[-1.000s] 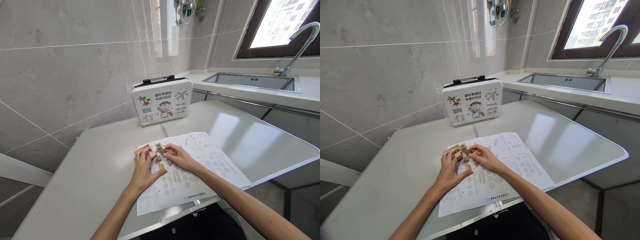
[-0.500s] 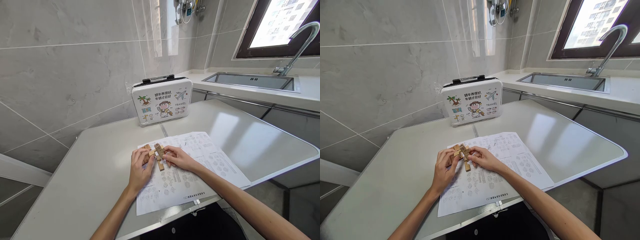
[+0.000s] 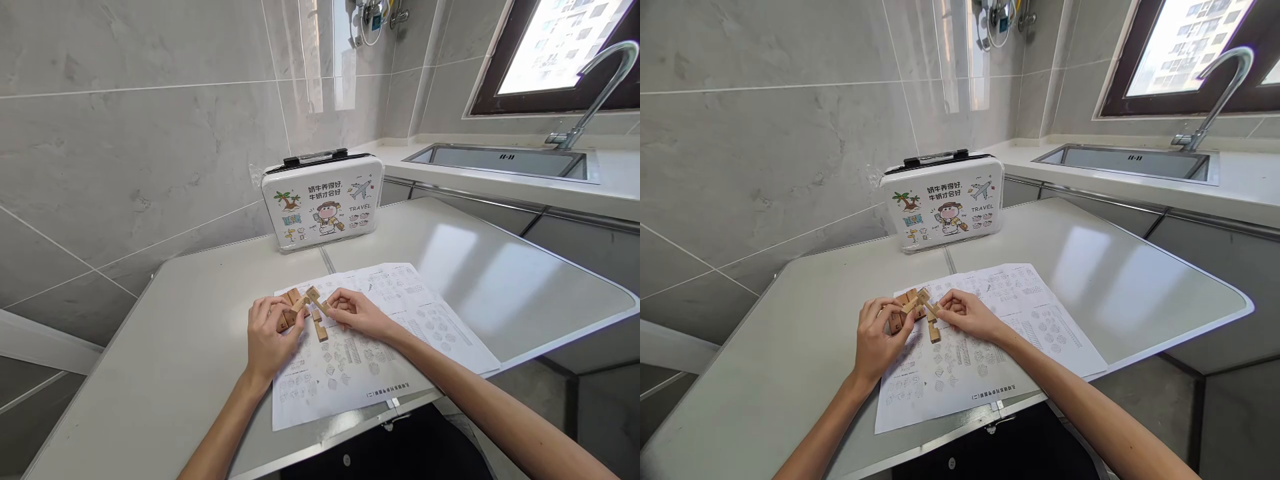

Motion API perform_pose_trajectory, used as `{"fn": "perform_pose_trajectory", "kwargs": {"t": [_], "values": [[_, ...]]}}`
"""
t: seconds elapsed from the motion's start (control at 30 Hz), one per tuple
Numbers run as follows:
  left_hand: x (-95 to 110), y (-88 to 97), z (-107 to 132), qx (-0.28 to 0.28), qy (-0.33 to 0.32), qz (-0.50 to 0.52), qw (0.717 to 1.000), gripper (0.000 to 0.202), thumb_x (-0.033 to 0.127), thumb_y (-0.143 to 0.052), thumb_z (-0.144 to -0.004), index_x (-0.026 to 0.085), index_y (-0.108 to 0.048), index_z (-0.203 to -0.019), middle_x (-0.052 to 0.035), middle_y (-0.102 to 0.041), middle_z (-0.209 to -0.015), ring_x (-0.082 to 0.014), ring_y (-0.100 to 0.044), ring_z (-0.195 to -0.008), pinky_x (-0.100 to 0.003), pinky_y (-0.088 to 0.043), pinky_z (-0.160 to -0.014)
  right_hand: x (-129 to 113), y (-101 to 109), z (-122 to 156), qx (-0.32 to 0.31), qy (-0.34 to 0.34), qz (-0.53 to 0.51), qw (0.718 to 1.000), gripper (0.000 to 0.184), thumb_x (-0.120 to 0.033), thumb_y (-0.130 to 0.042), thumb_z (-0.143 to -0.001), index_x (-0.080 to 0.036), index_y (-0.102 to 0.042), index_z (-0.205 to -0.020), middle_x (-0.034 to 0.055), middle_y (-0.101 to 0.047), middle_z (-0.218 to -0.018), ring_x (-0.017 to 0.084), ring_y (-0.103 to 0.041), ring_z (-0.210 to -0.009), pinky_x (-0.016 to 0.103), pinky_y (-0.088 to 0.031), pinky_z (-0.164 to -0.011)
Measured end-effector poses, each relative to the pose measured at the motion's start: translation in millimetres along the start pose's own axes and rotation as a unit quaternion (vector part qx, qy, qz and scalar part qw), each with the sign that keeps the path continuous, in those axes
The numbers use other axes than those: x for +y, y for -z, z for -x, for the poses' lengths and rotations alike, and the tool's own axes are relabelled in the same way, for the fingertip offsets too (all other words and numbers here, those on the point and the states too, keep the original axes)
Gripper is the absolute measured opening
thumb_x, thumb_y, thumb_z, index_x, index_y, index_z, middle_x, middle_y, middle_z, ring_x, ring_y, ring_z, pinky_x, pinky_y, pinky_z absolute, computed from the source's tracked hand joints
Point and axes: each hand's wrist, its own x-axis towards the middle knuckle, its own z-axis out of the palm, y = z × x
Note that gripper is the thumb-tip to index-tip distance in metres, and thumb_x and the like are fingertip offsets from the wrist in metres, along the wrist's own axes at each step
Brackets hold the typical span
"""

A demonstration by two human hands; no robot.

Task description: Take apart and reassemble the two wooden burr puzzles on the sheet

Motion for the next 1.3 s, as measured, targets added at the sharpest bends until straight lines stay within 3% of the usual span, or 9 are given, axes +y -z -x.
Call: {"fn": "perform_pose_trajectory", "kwargs": {"t": [0.2,0.3,0.47,0.7,0.97,1.2,1.3], "values": [[-1.8,1.8,1.6,-0.027,-0.081,-0.065,0.994,0.016,0.024,-0.073,-0.087,0.021,-0.059,-0.080,-0.0057,-0.069,-0.093,-0.0250,-0.062,-0.093,-0.041,-0.048,-0.084,6.1,-0.2,-1.1,0.112,0.033,0.183,0.976,0.019,-0.034,-0.070,-0.085,-0.023,-0.055,-0.084,-0.0049,-0.057,-0.064,0.014,-0.053,-0.059,0.027,-0.040,-0.057],[-1.0,0.8,3.1,-0.059,-0.097,-0.072,0.991,0.018,0.024,-0.071,-0.088,0.022,-0.056,-0.077,-0.0051,-0.068,-0.090,-0.0248,-0.063,-0.093,-0.041,-0.048,-0.083,9.2,-0.2,0.1,0.125,0.051,0.289,0.948,0.017,-0.025,-0.066,-0.081,-0.024,-0.049,-0.081,-0.0074,-0.055,-0.059,0.014,-0.053,-0.056,0.027,-0.038,-0.059],[2.1,0.7,4.2,-0.091,-0.105,-0.069,0.988,0.016,0.024,-0.068,-0.087,0.021,-0.056,-0.077,-0.0059,-0.067,-0.091,-0.0242,-0.063,-0.091,-0.040,-0.050,-0.082,10.6,-0.2,2.3,0.154,0.072,0.397,0.902,0.024,-0.028,-0.064,-0.081,-0.024,-0.040,-0.077,-0.0082,-0.048,-0.056,0.013,-0.049,-0.053,0.026,-0.031,-0.057],[3.2,0.1,8.1,-0.159,-0.121,-0.011,0.980,0.011,0.023,-0.068,-0.082,0.022,-0.058,-0.079,-0.0085,-0.067,-0.101,-0.0254,-0.062,-0.095,-0.041,-0.052,-0.083,11.1,1.4,6.7,0.131,0.110,0.491,0.854,0.023,-0.032,-0.063,-0.081,-0.023,-0.043,-0.074,-0.0043,-0.056,-0.060,0.013,-0.047,-0.053,0.027,-0.024,-0.057],[10.3,7.2,6.6,-0.247,-0.118,0.051,0.960,0.021,0.025,-0.072,-0.070,0.023,-0.053,-0.081,-0.0096,-0.063,-0.106,-0.0280,-0.060,-0.096,-0.044,-0.052,-0.083,11.7,2.7,9.4,0.063,0.135,0.525,0.838,0.022,-0.033,-0.064,-0.079,-0.022,-0.047,-0.070,-0.0028,-0.057,-0.058,0.013,-0.047,-0.052,0.029,-0.022,-0.058],[10.6,8.5,6.0,-0.277,-0.131,0.115,0.945,0.057,0.035,-0.079,-0.075,0.025,-0.054,-0.125,-0.0144,-0.058,-0.135,-0.0341,-0.057,-0.125,-0.050,-0.049,-0.104,12.6,1.1,10.0,0.056,0.145,0.513,0.844,0.022,-0.033,-0.063,-0.081,-0.022,-0.047,-0.071,-0.0014,-0.060,-0.061,0.013,-0.049,-0.054,0.028,-0.022,-0.059],[8.2,5.5,7.0,-0.284,-0.131,0.127,0.941,0.059,0.042,-0.080,-0.081,0.026,-0.053,-0.131,-0.0145,-0.059,-0.138,-0.0331,-0.057,-0.129,-0.050,-0.048,-0.107,12.8,1.1,9.7,0.058,0.144,0.513,0.845,0.022,-0.033,-0.063,-0.082,-0.022,-0.048,-0.072,-0.0015,-0.060,-0.061,0.013,-0.049,-0.054,0.028,-0.022,-0.058]]}}
